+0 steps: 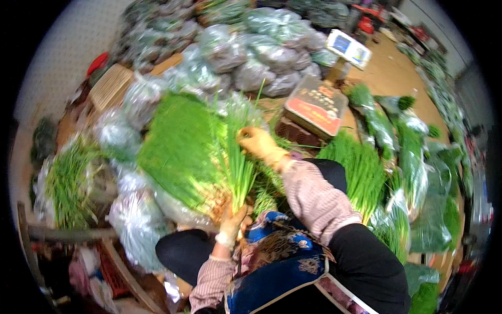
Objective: The person sits on the floor in a market setting, sorting through a large pile of green onions. They pick up bunches, align the roots, and place them onto a digital scale to weigh them before setting them aside.
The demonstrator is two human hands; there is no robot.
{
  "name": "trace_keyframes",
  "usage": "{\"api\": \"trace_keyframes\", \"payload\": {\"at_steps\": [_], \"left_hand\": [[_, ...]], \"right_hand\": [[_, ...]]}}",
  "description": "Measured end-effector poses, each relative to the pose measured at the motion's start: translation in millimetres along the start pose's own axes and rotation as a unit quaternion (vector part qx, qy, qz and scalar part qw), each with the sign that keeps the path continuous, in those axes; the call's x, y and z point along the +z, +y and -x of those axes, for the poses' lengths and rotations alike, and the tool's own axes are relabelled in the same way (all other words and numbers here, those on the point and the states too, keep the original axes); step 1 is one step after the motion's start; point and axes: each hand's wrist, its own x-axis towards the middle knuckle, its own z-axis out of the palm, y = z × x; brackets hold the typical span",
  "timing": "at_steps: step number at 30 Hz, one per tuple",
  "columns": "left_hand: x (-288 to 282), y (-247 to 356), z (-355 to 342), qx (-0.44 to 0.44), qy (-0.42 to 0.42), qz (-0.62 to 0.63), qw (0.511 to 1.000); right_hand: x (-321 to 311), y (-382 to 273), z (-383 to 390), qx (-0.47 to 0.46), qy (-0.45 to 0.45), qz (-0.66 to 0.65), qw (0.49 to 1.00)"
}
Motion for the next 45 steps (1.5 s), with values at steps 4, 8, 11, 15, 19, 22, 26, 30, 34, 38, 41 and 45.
{"api": "trace_keyframes", "payload": {"at_steps": [4, 8, 11, 15, 19, 22, 26, 30, 34, 38, 41, 45], "left_hand": [[25, 1, 7, 0.020, 0.005, 0.046, 0.999], [3, -15, -9, 0.109, 0.001, -0.039, 0.993], [22, -10, -8, 0.063, -0.022, 0.011, 0.998], [21, -10, -12, 0.060, -0.036, 0.016, 0.997], [32, 0, -7, 0.051, -0.029, 0.019, 0.998], [40, 4, -4, 0.045, -0.045, 0.015, 0.998], [44, 1, -13, 0.042, -0.071, -0.017, 0.996], [43, -4, -20, 0.039, -0.050, 0.017, 0.998], [48, 14, -7, 0.024, 0.012, 0.055, 0.998], [36, 1, -18, -0.048, -0.042, 0.066, 0.996], [23, 3, -15, -0.009, -0.025, 0.048, 0.999], [11, -1, -11, 0.011, -0.015, 0.120, 0.993]], "right_hand": [[3, 28, -24, -0.015, 0.001, 0.251, 0.968], [-5, 17, -18, 0.018, 0.011, 0.010, 1.000], [-26, 13, 12, 0.016, 0.066, -0.074, 0.995], [-22, 14, 25, -0.023, 0.075, -0.260, 0.962], [-20, 10, 35, 0.007, 0.023, -0.423, 0.906], [-18, 17, 38, 0.012, 0.017, -0.420, 0.907], [-15, 31, 50, -0.024, -0.027, -0.385, 0.922], [-1, 27, 67, -0.052, -0.020, -0.075, 0.996], [33, 29, 73, -0.170, -0.004, 0.092, 0.981], [28, 47, 83, -0.221, -0.014, 0.176, 0.959], [34, 34, 82, -0.137, 0.004, 0.162, 0.977], [58, 41, 80, -0.143, 0.096, 0.084, 0.981]]}}
